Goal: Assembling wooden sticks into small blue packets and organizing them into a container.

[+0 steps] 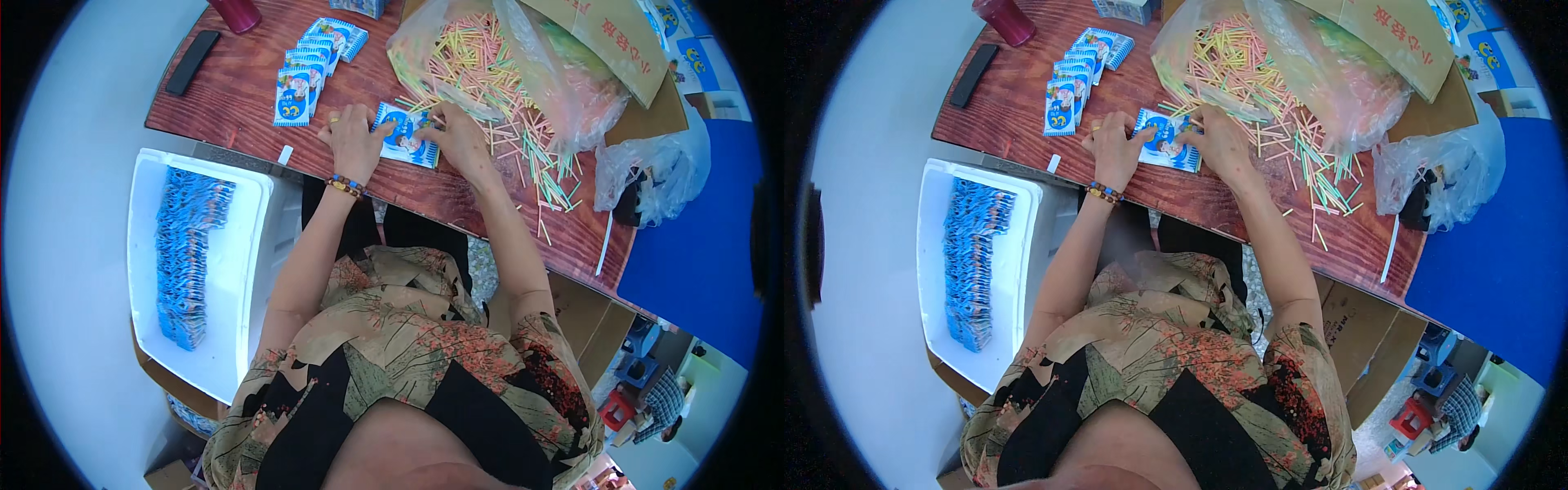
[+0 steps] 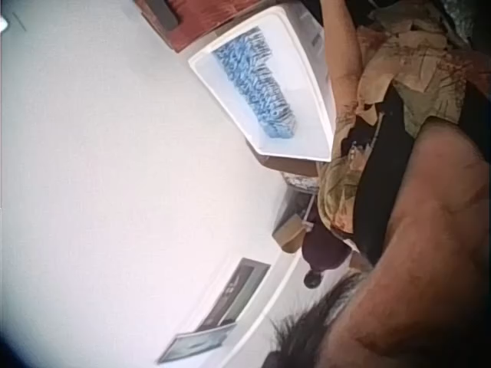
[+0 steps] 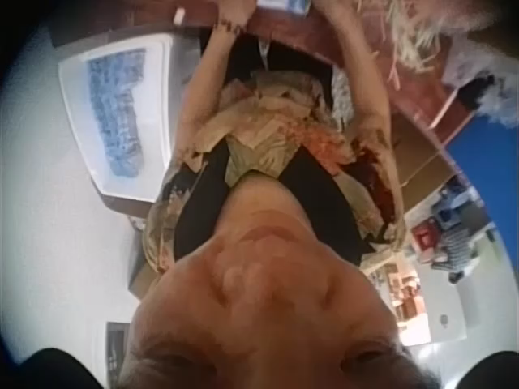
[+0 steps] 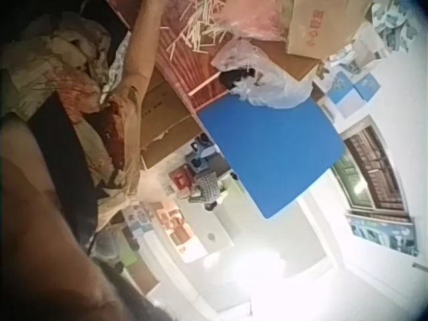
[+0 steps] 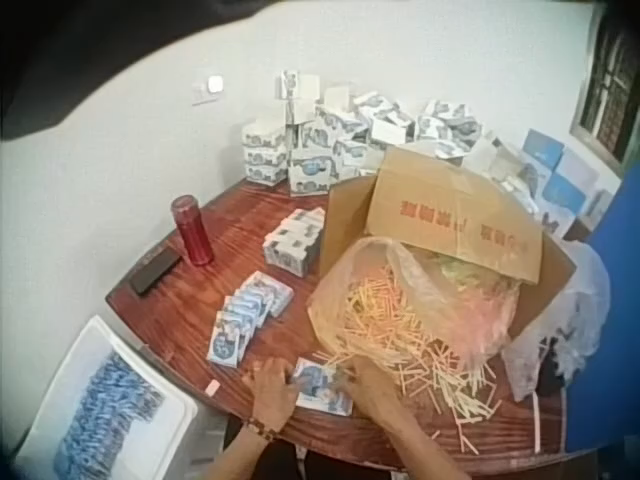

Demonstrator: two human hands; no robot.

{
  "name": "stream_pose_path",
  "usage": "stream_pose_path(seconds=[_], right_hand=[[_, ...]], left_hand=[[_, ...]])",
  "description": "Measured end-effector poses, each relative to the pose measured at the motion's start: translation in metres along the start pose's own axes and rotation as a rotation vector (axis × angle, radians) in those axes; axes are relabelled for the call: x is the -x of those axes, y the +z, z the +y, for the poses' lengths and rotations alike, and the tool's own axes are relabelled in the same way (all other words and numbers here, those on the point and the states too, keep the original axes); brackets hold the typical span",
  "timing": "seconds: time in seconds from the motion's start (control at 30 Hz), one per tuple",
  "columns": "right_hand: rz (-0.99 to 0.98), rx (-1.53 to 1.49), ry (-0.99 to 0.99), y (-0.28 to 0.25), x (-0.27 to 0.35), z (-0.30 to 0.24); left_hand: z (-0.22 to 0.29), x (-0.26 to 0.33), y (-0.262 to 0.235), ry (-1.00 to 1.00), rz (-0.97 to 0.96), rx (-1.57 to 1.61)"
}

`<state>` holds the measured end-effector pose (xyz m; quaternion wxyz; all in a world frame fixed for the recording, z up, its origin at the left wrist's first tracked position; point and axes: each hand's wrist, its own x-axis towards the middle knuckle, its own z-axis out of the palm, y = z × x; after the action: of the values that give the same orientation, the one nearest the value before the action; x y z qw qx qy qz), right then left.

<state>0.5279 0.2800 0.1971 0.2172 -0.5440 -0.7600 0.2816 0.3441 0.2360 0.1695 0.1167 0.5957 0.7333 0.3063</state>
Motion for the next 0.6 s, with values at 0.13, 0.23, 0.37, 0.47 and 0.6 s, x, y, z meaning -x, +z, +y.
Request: stream_pose_path(seconds=[0.13,0.23,0.37,0.47,0.6], right_hand=[[0.103,-0.076,-0.109,-0.001,-0.002,-0.005],[0.163,-0.155,-0.181,-0.001,-0.006,-0.004],[-0.104,-0.410,-0.201,-0.010,-0.016,-0.001],[-0.229,-0.707,-0.092,-0.012,-0.018,-0.013],[-0.188,-0.931,-0.007,0.002,-0.010,-0.018]], left_hand=[[-0.002,0.001,-0.005,0.161,0.109,-0.136],[0.001,0.002,-0.010,0.226,0.170,-0.184],[0.004,0.000,-0.015,0.130,0.199,0.253],[0.000,0.001,-0.016,-0.067,-0.033,0.875],[0.005,0.008,-0.020,-0.283,-0.102,1.382]])
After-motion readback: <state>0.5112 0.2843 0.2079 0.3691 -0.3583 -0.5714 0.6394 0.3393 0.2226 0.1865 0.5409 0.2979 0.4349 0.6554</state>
